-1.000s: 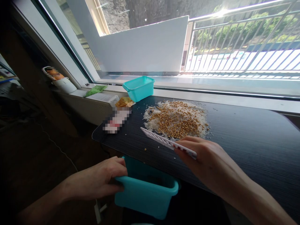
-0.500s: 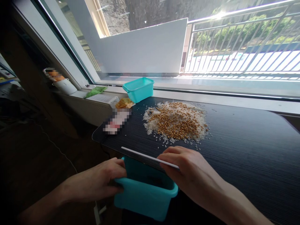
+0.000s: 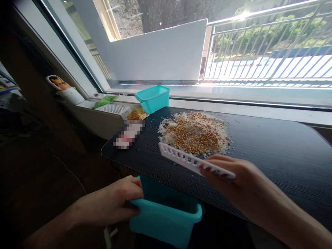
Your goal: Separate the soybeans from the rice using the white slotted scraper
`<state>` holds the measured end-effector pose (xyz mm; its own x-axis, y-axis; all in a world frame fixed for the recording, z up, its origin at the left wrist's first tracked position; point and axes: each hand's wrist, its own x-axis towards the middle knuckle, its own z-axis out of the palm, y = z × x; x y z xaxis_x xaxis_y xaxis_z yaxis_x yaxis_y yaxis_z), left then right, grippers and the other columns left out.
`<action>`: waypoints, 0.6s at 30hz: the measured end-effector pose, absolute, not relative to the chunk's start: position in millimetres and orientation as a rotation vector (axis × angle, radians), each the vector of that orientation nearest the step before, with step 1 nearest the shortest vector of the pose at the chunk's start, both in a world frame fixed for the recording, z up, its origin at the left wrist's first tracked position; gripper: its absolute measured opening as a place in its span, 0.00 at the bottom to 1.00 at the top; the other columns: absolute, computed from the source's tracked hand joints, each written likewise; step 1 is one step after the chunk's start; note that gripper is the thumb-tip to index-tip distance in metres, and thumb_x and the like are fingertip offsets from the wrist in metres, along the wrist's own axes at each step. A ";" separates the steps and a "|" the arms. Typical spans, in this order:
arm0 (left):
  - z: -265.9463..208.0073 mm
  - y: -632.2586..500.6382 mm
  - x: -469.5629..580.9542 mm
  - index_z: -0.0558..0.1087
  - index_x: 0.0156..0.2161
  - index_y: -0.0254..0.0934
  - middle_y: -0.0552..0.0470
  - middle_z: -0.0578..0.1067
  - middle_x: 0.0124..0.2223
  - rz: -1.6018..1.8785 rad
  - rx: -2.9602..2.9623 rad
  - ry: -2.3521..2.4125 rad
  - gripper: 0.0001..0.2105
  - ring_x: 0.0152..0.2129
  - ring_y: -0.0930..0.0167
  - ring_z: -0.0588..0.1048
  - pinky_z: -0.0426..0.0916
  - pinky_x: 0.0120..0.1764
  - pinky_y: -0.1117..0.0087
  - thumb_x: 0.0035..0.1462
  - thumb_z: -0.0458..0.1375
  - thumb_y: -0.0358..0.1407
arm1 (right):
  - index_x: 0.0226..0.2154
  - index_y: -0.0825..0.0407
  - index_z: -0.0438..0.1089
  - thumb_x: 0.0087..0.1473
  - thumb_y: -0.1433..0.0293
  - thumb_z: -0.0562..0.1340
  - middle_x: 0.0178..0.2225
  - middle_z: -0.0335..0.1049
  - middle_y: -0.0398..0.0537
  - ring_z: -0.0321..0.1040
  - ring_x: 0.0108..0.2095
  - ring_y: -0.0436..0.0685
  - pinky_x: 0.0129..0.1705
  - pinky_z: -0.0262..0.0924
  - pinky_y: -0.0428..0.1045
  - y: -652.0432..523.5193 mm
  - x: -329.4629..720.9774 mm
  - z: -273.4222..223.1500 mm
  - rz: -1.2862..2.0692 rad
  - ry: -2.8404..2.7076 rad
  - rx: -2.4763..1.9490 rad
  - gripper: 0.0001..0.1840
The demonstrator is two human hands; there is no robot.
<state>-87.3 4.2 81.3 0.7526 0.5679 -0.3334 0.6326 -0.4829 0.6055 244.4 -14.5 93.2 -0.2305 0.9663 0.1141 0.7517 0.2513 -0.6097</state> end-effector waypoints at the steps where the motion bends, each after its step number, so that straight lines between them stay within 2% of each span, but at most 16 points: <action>1: 81.0 3.8 -86.2 0.70 0.29 0.36 0.54 0.73 0.39 -0.104 2.190 0.904 0.10 0.37 0.69 0.72 0.65 0.44 0.72 0.52 0.64 0.22 | 0.30 0.49 0.75 0.60 0.38 0.54 0.26 0.71 0.48 0.71 0.29 0.59 0.31 0.69 0.48 -13.6 251.4 93.3 0.541 -1.992 -1.622 0.33; 5: 79.9 3.5 -83.5 0.67 0.27 0.35 0.55 0.73 0.39 -0.094 2.163 0.911 0.11 0.38 0.70 0.72 0.64 0.43 0.72 0.50 0.65 0.21 | 0.28 0.48 0.77 0.50 0.30 0.54 0.26 0.73 0.49 0.74 0.32 0.63 0.34 0.72 0.52 -12.1 278.0 94.3 0.408 -1.784 -1.797 0.40; 8: 78.9 4.6 -82.3 0.67 0.27 0.35 0.55 0.73 0.39 -0.104 2.150 0.912 0.12 0.38 0.70 0.71 0.63 0.42 0.72 0.50 0.64 0.20 | 0.26 0.46 0.78 0.37 0.23 0.53 0.32 0.77 0.49 0.76 0.35 0.67 0.34 0.73 0.54 -12.1 294.1 95.4 0.508 -1.695 -1.876 0.46; 10: 77.1 5.8 -80.4 0.66 0.27 0.35 0.56 0.73 0.39 -0.101 2.145 0.910 0.12 0.37 0.70 0.71 0.63 0.43 0.72 0.50 0.63 0.20 | 0.26 0.43 0.80 0.30 0.23 0.55 0.35 0.78 0.47 0.77 0.37 0.68 0.35 0.73 0.56 -11.4 301.5 96.1 0.562 -1.632 -1.935 0.45; 12: 73.8 7.1 -76.5 0.66 0.27 0.35 0.56 0.73 0.39 -0.091 2.143 0.898 0.12 0.37 0.70 0.71 0.63 0.42 0.72 0.50 0.63 0.20 | 0.27 0.41 0.81 0.30 0.26 0.58 0.36 0.78 0.44 0.77 0.39 0.69 0.36 0.73 0.56 -10.2 305.5 96.2 0.592 -1.589 -1.960 0.40; 15: 67.3 8.2 -66.4 0.64 0.26 0.35 0.55 0.72 0.37 -0.081 2.150 0.857 0.13 0.37 0.71 0.71 0.63 0.41 0.73 0.49 0.64 0.20 | 0.27 0.43 0.80 0.35 0.33 0.59 0.35 0.78 0.45 0.76 0.38 0.70 0.36 0.72 0.55 -9.3 307.5 94.1 0.626 -1.601 -1.940 0.35; 18: 63.2 7.8 -54.7 0.64 0.26 0.35 0.56 0.71 0.36 -0.081 2.164 0.795 0.14 0.36 0.71 0.72 0.63 0.40 0.74 0.49 0.64 0.20 | 0.35 0.49 0.80 0.46 0.38 0.59 0.38 0.78 0.47 0.76 0.40 0.68 0.36 0.71 0.53 -11.3 308.1 90.8 0.648 -1.709 -1.931 0.34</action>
<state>-54.7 7.8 63.2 0.7995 0.5142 -0.3106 0.5663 -0.4727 0.6751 308.1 -11.3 90.8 0.1087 0.9935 -0.0350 0.7671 -0.1063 -0.6326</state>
